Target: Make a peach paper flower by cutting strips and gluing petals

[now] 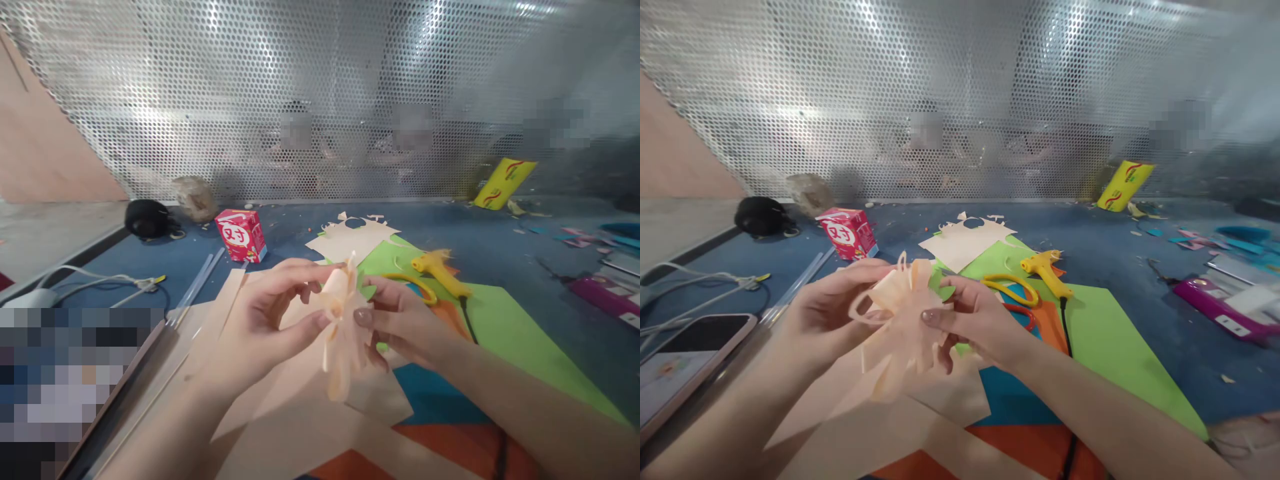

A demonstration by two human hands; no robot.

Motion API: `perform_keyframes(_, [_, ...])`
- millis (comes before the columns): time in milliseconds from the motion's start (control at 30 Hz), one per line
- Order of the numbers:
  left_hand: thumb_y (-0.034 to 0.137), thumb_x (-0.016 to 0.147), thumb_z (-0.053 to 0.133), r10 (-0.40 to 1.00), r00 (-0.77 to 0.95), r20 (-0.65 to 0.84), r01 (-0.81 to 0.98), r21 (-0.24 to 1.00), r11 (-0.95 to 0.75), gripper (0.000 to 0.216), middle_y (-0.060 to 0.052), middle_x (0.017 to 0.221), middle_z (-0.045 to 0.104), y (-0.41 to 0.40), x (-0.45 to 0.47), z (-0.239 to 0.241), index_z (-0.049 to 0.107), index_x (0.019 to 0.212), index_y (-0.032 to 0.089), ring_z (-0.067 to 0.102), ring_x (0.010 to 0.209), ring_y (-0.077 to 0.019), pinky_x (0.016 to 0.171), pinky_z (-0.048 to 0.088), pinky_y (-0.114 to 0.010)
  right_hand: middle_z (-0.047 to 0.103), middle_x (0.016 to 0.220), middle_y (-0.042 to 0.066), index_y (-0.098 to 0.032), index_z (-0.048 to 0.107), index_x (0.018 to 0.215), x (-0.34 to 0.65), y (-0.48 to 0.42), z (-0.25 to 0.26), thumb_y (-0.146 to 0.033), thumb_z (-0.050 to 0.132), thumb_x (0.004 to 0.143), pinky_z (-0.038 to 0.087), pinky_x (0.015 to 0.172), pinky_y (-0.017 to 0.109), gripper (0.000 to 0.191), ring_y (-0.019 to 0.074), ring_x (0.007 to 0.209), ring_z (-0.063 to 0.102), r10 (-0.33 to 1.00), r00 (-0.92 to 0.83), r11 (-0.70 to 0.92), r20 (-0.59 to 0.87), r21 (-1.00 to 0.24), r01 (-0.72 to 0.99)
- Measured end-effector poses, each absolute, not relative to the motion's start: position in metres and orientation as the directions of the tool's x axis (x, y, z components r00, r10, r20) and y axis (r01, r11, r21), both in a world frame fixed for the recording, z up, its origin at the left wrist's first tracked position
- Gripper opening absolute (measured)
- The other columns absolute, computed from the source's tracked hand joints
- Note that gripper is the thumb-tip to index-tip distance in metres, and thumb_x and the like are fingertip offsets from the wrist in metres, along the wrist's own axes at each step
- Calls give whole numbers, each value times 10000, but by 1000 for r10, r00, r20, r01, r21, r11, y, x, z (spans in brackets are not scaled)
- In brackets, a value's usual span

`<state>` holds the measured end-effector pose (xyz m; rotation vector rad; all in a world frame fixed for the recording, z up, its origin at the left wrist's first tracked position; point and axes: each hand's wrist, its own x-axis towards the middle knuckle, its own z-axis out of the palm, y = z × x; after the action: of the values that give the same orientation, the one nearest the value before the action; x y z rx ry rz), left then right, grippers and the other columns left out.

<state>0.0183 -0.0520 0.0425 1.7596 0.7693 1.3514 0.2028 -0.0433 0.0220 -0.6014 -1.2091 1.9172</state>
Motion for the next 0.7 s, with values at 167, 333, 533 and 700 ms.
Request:
perform_keyframes(167, [185,735,650,814,300,498,55,843,-536,398,-27,1060,628,-56,17,40,623,1105,328,561,946,-194,799,454,-296,602,585,-48,-180,500,784,203,-45,20,-235,722,689,465,315,170,247,76,395,540,811,-585,-280,-27,-895,-346])
perform_keyframes(333, [160,764,609,822,280,497,34,850,-526,392,-19,940,662,-60,19,37,602,1130,298,576,831,-160,766,448,-291,623,573,-52,-198,500,825,205,-44,16,-246,725,692,449,299,156,266,83,366,551,809,-587,-297,-33,-884,-360])
perform_keyframes(533, [137,768,593,815,265,516,-29,849,-528,405,10,756,583,-62,23,38,560,1157,242,551,722,-133,712,445,-294,618,576,-39,-197,540,793,206,-46,15,-276,722,693,418,303,140,222,70,362,530,773,-632,-341,-42,-869,-359])
perform_keyframes(700, [102,746,609,819,274,503,-57,859,-509,402,17,737,593,-63,25,40,555,1133,194,557,725,-127,714,442,-295,581,602,-32,-218,601,796,210,-46,7,-295,706,714,416,361,144,154,57,419,508,787,-613,-341,-65,-875,-344])
